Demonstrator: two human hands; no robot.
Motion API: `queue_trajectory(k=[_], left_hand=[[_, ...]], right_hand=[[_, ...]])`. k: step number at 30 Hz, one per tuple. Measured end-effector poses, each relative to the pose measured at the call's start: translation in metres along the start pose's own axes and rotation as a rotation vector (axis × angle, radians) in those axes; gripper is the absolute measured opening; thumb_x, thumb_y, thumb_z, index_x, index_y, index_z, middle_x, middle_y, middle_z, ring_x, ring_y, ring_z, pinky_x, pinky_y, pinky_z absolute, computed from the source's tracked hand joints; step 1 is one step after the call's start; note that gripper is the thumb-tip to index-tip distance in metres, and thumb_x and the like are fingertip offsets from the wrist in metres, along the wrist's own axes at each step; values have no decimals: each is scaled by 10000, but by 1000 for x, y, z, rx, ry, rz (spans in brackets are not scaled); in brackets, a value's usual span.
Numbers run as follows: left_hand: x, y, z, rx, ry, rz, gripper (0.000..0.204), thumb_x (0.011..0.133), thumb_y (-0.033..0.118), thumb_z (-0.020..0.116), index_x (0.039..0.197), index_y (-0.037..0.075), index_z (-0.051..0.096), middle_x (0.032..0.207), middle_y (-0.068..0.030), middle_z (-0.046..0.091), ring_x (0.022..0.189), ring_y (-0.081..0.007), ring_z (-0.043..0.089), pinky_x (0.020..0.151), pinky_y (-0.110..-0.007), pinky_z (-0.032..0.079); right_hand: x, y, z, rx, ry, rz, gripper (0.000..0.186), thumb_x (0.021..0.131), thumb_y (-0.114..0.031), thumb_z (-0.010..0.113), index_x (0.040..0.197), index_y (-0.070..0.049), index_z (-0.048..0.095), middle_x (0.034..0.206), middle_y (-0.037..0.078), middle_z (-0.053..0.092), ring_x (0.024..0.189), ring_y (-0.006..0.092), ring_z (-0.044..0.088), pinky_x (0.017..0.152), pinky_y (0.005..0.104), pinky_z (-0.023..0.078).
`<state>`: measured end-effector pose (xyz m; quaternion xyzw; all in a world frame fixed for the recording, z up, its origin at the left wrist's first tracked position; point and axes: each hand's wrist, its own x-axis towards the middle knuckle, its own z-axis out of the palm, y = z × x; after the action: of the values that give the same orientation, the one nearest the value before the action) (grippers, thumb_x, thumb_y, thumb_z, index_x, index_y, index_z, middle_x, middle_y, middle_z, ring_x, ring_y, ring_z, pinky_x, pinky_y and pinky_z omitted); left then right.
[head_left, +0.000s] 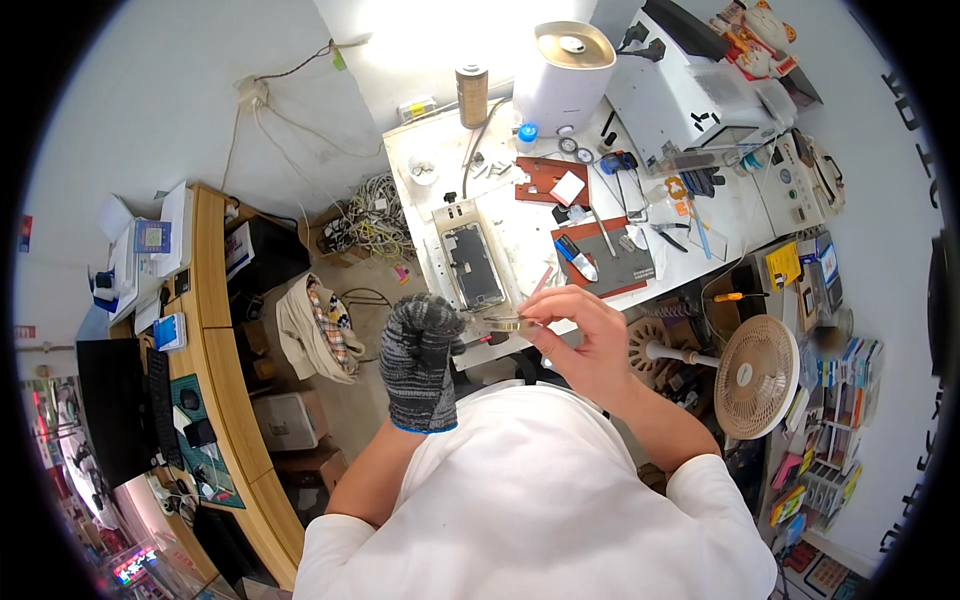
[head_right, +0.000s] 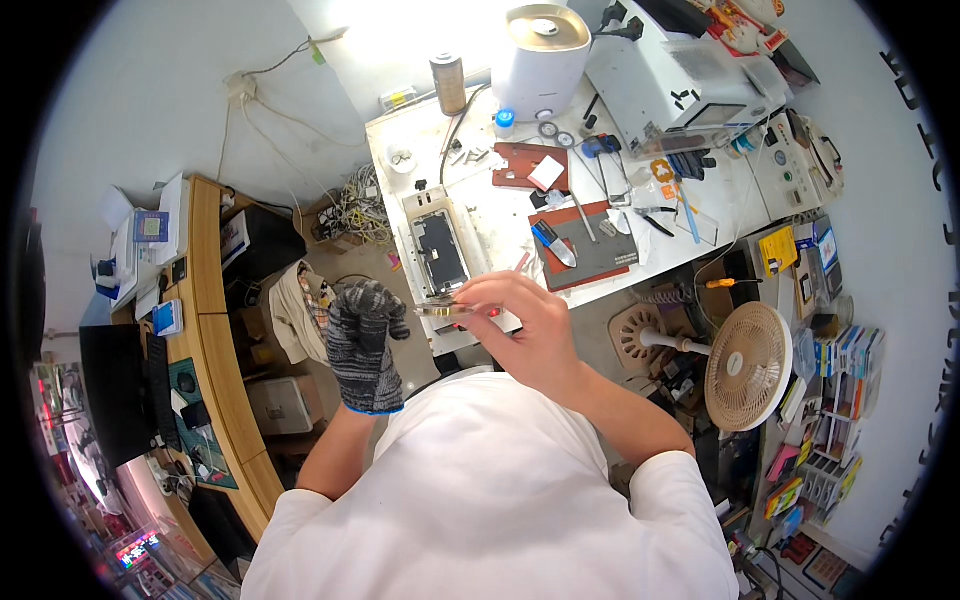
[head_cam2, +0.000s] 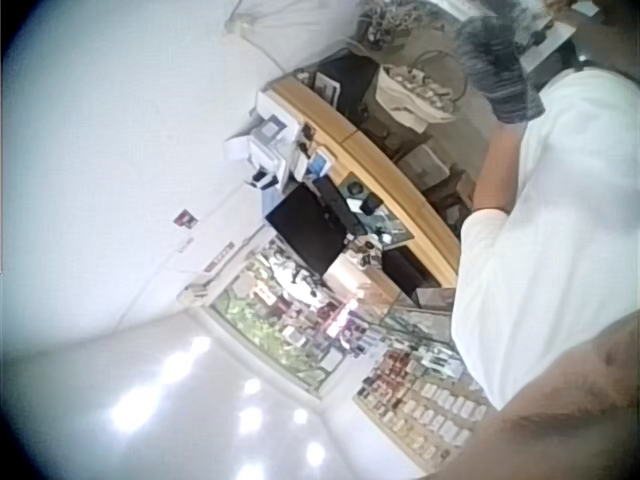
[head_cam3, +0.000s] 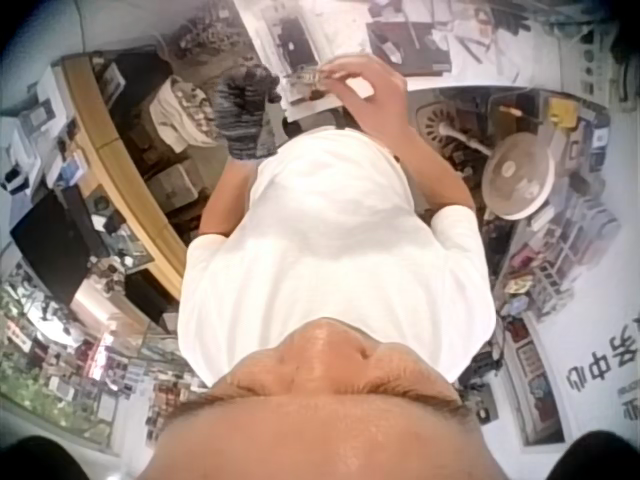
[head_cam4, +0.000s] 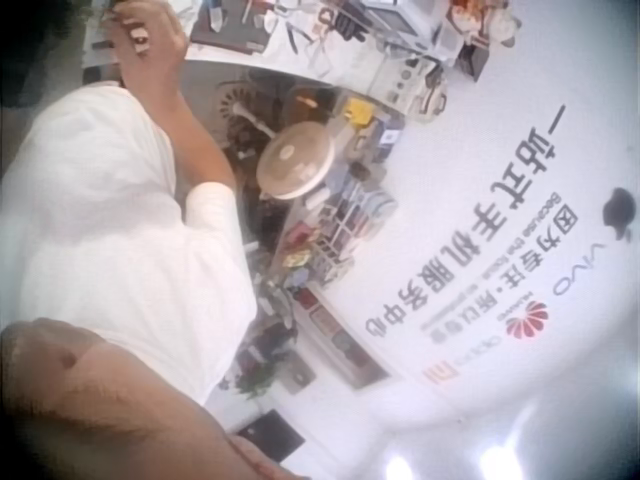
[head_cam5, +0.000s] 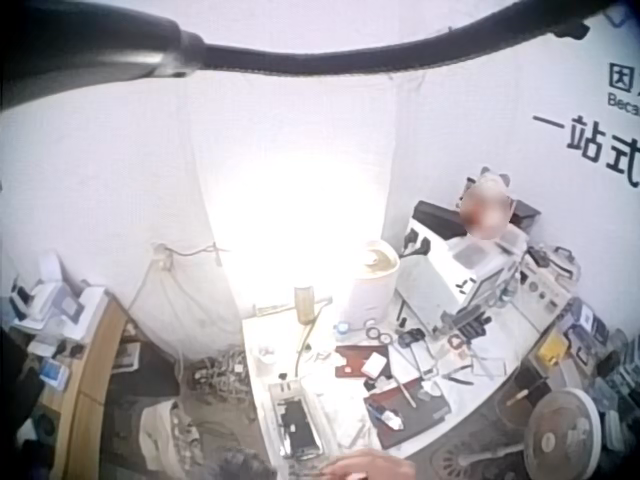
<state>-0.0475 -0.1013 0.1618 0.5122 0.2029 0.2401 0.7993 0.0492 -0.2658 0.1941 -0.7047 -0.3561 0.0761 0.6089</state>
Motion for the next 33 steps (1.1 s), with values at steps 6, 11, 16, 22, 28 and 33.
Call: queue_trajectory(k=[6, 11, 16, 22, 28, 33], left_hand=[[4, 11, 13, -169, 114, -261, 135, 939, 207, 543, 1020, 105, 581, 800, -23, 628, 566, -70, 537, 424, -178, 411], [10, 7, 5, -449, 185, -418, 176, 946, 244, 524, 1066, 124, 574, 825, -18, 612, 635, -83, 570, 451, -200, 463], [25, -3, -16, -214, -212, -287, 386, 930, 371, 526, 1189, 85, 537, 958, -39, 629, 764, -111, 602, 591, -229, 506], [13, 5, 13, 239, -257, -232, 301, 917, 200, 579, 1162, 27, 594, 994, -64, 661, 875, -136, 615, 756, -248, 502], [7, 2, 22, -19, 48, -420, 175, 899, 140, 604, 1054, 62, 632, 959, -34, 660, 787, -77, 604, 673, -196, 499], [8, -14, 18, -210, 85, -445, 155, 900, 174, 610, 1021, 77, 607, 925, -30, 655, 758, -95, 618, 632, -192, 515]], right_hand=[[-6, 7, 4, 457, -13, 390, 228, 832, 5, 641, 1051, -4, 579, 940, 52, 648, 805, 91, 617, 694, 224, 498], [2, 0, 2, 654, -46, 589, 323, 865, -21, 612, 1179, -9, 539, 954, 32, 636, 831, 56, 586, 692, 204, 466], [-1, 4, -2, 531, -80, 529, 355, 862, -18, 611, 1212, -22, 549, 921, 5, 608, 781, 32, 541, 678, 192, 439], [-4, 3, 0, 342, -134, 419, 344, 848, 30, 600, 1186, -6, 549, 965, 8, 586, 818, 48, 533, 730, 199, 455], [-10, 11, 8, 340, -39, 434, 328, 850, 3, 582, 1172, -15, 527, 896, 7, 622, 731, 42, 569, 643, 200, 465], [-8, 8, 5, 600, -76, 588, 283, 870, -21, 567, 1148, -6, 516, 960, 21, 613, 859, 86, 608, 690, 208, 509]])
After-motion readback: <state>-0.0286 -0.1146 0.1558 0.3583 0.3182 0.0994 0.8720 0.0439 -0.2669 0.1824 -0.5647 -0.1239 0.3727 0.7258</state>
